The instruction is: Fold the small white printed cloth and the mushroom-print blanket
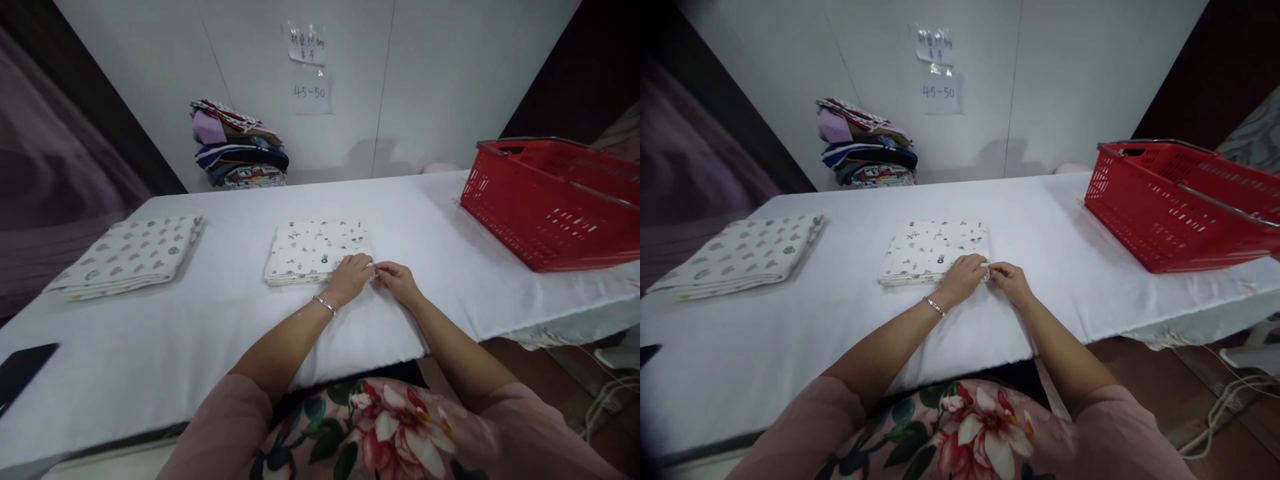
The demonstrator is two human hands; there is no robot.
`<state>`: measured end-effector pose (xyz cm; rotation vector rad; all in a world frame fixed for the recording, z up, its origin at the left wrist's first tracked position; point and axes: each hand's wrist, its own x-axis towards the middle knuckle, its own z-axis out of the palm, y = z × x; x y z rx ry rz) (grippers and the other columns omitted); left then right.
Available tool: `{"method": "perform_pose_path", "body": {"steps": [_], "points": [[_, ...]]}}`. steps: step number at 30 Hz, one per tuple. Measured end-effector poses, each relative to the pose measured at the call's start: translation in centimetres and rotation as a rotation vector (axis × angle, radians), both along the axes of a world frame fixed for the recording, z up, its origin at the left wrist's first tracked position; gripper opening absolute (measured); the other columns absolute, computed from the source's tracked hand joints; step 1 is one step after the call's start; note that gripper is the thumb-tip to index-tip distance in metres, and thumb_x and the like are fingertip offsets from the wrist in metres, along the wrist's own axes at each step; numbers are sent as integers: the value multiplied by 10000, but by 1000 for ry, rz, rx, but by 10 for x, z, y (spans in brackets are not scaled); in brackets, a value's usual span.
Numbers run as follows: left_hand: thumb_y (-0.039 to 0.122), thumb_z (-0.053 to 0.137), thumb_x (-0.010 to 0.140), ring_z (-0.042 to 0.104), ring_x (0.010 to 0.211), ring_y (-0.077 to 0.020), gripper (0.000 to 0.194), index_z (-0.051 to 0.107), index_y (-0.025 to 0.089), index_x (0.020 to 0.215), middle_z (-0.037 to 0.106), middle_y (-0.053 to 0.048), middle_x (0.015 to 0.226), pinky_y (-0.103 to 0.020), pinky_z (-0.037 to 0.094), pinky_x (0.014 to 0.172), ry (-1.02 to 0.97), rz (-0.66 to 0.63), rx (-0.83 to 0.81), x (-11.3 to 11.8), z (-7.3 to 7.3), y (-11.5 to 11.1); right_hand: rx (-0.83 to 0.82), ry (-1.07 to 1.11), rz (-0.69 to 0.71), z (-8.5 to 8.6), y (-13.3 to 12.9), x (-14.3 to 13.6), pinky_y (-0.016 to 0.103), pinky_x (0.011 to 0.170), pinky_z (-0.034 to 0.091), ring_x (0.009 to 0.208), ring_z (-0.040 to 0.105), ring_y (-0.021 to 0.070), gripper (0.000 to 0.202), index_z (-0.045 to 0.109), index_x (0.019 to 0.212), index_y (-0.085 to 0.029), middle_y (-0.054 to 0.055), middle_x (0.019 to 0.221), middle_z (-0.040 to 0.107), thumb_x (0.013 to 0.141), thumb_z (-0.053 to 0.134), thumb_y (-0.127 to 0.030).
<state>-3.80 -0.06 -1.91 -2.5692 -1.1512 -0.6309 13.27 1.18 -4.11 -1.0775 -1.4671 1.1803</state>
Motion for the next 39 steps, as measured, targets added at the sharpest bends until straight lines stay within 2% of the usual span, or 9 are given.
{"method": "perform_pose_path", "body": {"steps": [10,15,18,22,26,29,32,35,39], "points": [[106,417,880,470,1052,-208,179,580,142,815,563,-85,1054,-333,373,795,142,-52,-19,5,17,3,-29,21,-47,2,0,-3,232,473,402,546,524,116,277,656,843,-158,-4,623,605,674,632,-376],[114,423,879,462,1070,-210,174,593,147,863,567,-85,1079,-347,371,825,33,59,18,12,11,-6,-35,-50,-31,13,-2,-7,228,469,388,509,482,99,289,656,858,-155,-15,603,585,699,609,-392],[108,428,874,468,1058,-208,176,599,143,856,577,-81,1064,-347,377,823,-1,94,30,16,5,-11,-114,-84,-49,19,6,-9,208,397,337,453,455,88,345,627,964,-147,-21,586,567,735,577,-401],[124,444,872,456,1092,-211,170,610,143,839,570,-81,1099,-356,377,853,-28,97,54,17,2,-13,-226,-144,-73,24,32,-16,193,346,297,389,415,75,435,545,1138,-145,-34,570,550,773,557,-382],[129,445,874,447,1122,-215,185,609,147,790,571,-81,1101,-365,377,874,-35,89,79,16,-1,-12,-243,-259,-103,25,70,-28,189,365,310,395,407,72,387,562,1113,-133,-39,541,523,792,552,-350],[127,455,869,435,1141,-212,178,606,146,775,569,-77,1111,-366,377,890,-45,85,93,16,-3,-11,-226,-321,-127,23,100,-37,199,378,316,398,406,83,365,600,1039,-119,-45,488,494,770,573,-364],[104,451,860,419,1165,-209,180,602,145,770,568,-74,1115,-374,367,916,-39,81,97,16,-4,-12,-187,-393,-153,21,128,-46,206,405,324,430,431,97,284,652,842,-114,-34,457,488,717,611,-366],[79,424,856,419,1171,-207,205,597,148,770,578,-75,1070,-388,349,941,-20,75,82,16,-2,-12,-112,-467,-212,16,149,-52,205,469,351,543,502,121,172,648,696,-132,-6,527,561,644,643,-295],[96,385,881,437,1139,-209,231,587,149,782,582,-67,962,-391,323,962,3,72,44,18,1,-15,-44,-555,-284,5,161,-56,211,544,374,674,560,151,149,661,705,-137,33,679,647,627,610,-252]]}}
